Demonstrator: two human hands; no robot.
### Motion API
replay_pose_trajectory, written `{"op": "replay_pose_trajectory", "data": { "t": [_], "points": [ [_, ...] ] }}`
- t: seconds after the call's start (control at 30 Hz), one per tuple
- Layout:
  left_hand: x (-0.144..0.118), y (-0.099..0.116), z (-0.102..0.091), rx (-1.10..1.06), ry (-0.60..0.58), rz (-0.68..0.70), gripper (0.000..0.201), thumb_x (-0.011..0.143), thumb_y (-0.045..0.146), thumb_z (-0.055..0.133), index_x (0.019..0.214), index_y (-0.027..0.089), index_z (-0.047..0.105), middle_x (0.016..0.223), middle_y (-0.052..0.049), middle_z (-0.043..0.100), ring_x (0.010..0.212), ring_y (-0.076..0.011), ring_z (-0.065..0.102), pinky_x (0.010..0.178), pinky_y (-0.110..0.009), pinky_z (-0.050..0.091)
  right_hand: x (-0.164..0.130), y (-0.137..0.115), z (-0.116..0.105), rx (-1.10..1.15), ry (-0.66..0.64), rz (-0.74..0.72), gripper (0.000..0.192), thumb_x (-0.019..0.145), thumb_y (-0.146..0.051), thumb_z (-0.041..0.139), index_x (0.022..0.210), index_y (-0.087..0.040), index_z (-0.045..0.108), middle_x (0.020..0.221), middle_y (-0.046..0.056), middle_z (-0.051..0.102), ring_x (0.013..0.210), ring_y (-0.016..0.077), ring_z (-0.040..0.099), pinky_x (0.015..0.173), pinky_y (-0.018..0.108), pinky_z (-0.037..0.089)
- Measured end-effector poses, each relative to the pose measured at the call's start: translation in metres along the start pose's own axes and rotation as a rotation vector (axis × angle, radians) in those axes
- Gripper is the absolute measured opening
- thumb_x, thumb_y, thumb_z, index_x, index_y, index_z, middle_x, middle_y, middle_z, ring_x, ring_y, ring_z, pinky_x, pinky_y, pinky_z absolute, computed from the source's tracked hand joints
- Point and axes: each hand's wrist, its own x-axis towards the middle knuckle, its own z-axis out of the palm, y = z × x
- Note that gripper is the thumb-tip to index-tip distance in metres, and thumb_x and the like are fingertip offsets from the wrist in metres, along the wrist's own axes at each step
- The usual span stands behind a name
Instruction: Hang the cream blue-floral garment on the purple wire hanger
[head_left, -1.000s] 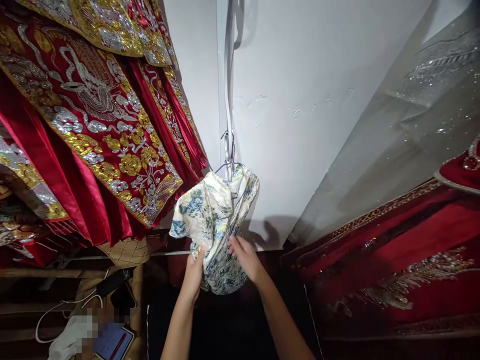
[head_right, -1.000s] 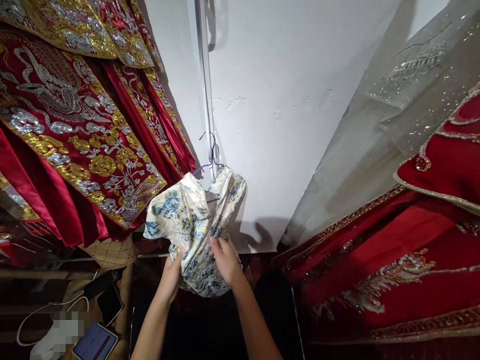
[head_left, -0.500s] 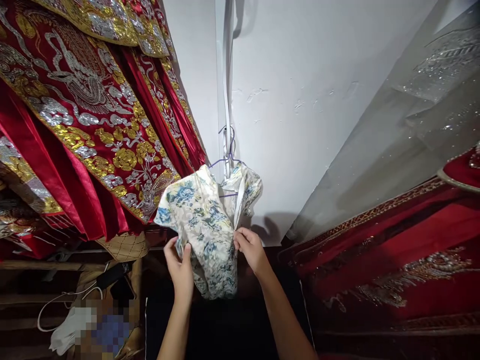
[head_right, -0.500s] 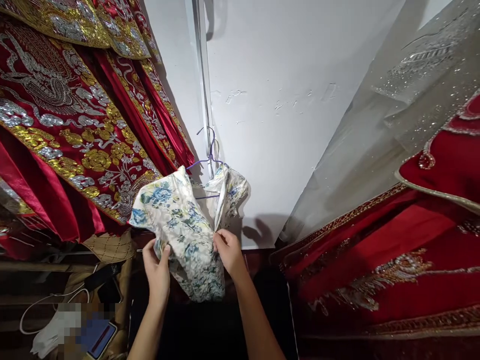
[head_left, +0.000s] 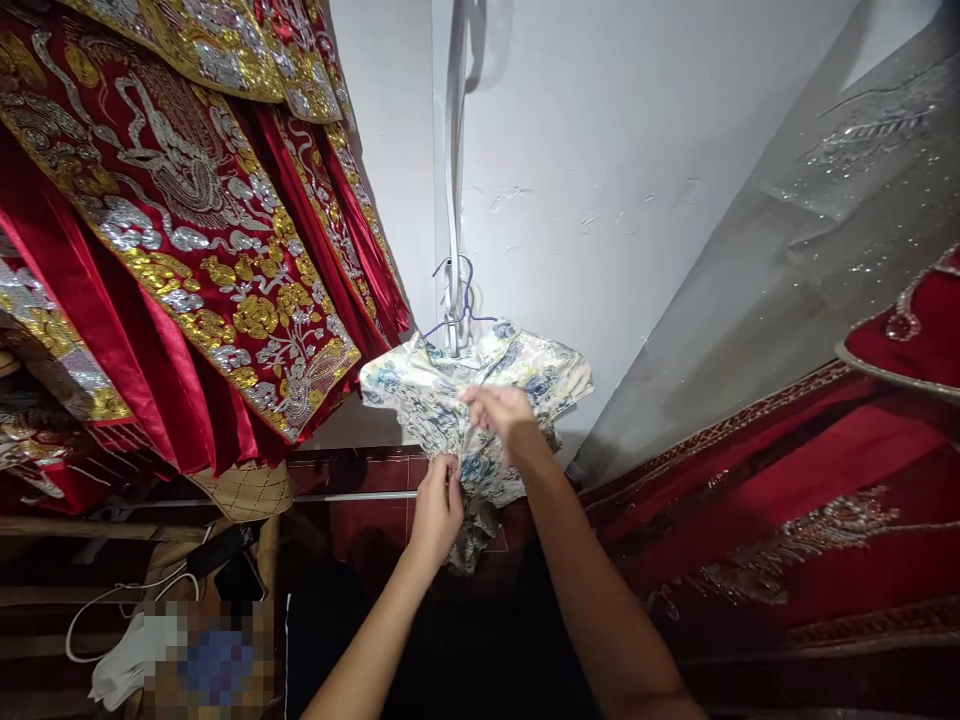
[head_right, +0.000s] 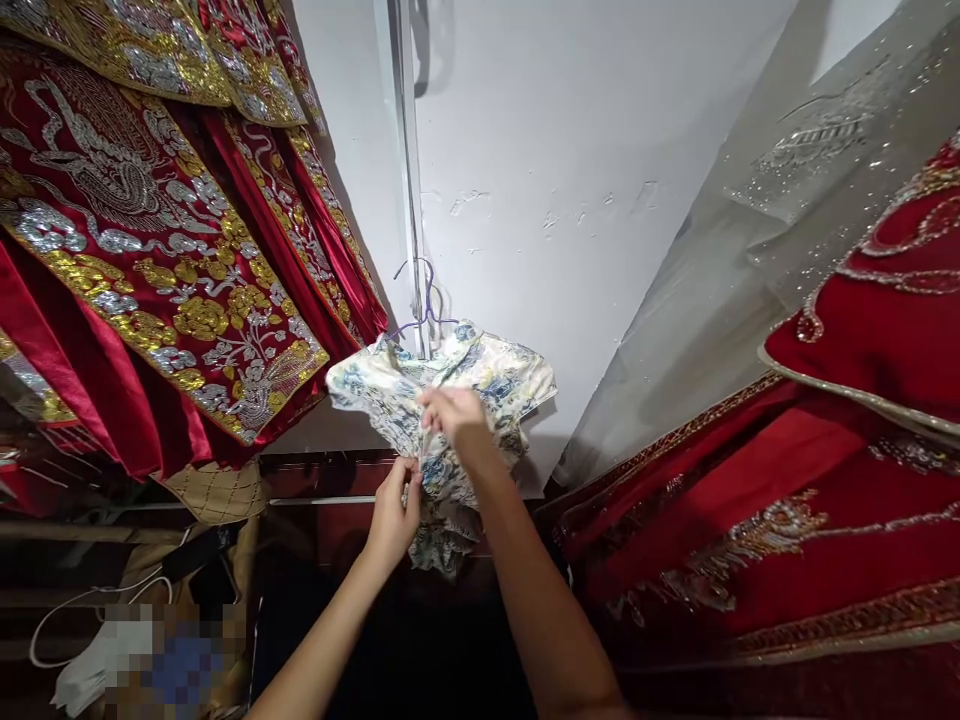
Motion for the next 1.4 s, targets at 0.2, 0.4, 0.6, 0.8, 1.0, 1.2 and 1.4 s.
{"op": "replay_pose_trajectory", "data": {
  "t": [0.2, 0.4, 0.6, 0.8, 1.0, 1.2, 1.4],
  "points": [
    [0.0, -0.02, 0.009, 0.011, -0.076, 0.077, 0.014, 0.1, 0.029, 0.038, 0.094, 0.024, 0.05, 0.088, -0.008, 0.059, 0.081, -0.0224, 0.058, 0.077, -0.034, 0.046, 0.032, -0.045, 0.009, 0.15, 0.073, -0.188, 0.028, 0.081, -0.04, 0.067, 0.075, -0.013, 0.068, 0.051, -0.001, 0.058, 0.041, 0.0061, 0.04, 0.038, 0.019, 0.027],
    [0.062, 0.03, -0.04, -0.054, 0.106, 0.271, 0.034, 0.1, 0.031, 0.045, 0.133, 0.022, 0.047, 0.102, -0.008, 0.065, 0.094, -0.0202, 0.063, 0.085, -0.033, 0.049, 0.005, -0.027, 0.017, 0.063, 0.022, -0.145, 0.025, 0.084, -0.039, 0.061, 0.075, -0.016, 0.065, 0.048, -0.002, 0.056, 0.041, 0.0078, 0.042, 0.042, 0.02, 0.031],
    [0.125, 0.086, -0.072, 0.149, 0.165, 0.573, 0.016, 0.098, 0.028, 0.05, 0.103, 0.019, 0.063, 0.097, -0.007, 0.066, 0.092, -0.0181, 0.062, 0.084, -0.03, 0.048, 0.005, -0.027, 0.018, -0.046, 0.032, -0.271, 0.027, 0.085, -0.041, 0.06, 0.072, -0.017, 0.063, 0.046, -0.003, 0.052, 0.042, 0.01, 0.042, 0.044, 0.023, 0.031],
    [0.127, 0.079, -0.082, 0.094, 0.439, 0.543, 0.014, 0.098, 0.026, 0.05, 0.098, 0.018, 0.061, 0.094, -0.006, 0.064, 0.092, -0.0174, 0.06, 0.085, -0.03, 0.045, 0.009, 0.039, 0.013, -0.181, 0.13, -0.148, 0.029, 0.084, -0.042, 0.057, 0.07, -0.018, 0.064, 0.048, -0.003, 0.047, 0.044, 0.0117, 0.04, 0.045, 0.026, 0.028],
    [0.128, 0.005, -0.128, -0.66, 0.739, -0.002, 0.024, 0.092, 0.036, 0.059, 0.079, 0.017, 0.055, 0.073, 0.001, 0.054, 0.069, -0.011, 0.054, 0.071, -0.022, 0.046, -0.044, 0.086, 0.008, -0.187, 0.074, -0.055, 0.031, 0.087, -0.04, 0.054, 0.068, -0.018, 0.064, 0.047, -0.003, 0.048, 0.046, 0.0128, 0.044, 0.049, 0.026, 0.033],
    [0.082, -0.06, -0.074, -0.808, 0.522, -0.36, 0.022, 0.085, 0.026, 0.059, 0.066, 0.017, 0.051, 0.053, 0.004, 0.044, 0.048, -0.0079, 0.041, 0.05, -0.017, 0.037, -0.071, 0.084, 0.012, -0.065, -0.006, -0.037, 0.025, 0.086, -0.032, 0.054, 0.066, -0.019, 0.061, 0.045, -0.003, 0.048, 0.045, 0.0121, 0.043, 0.048, 0.025, 0.032],
    [0.066, -0.05, -0.046, -0.695, 0.178, -0.36, 0.014, 0.063, 0.014, 0.077, 0.069, 0.015, 0.064, 0.066, -0.002, 0.063, 0.07, -0.0177, 0.059, 0.063, -0.023, 0.045, -0.067, 0.089, -0.011, -0.16, 0.058, -0.027, 0.029, 0.087, -0.032, 0.052, 0.061, -0.02, 0.058, 0.047, -0.002, 0.047, 0.047, 0.0141, 0.045, 0.05, 0.028, 0.034]
  ]
}}
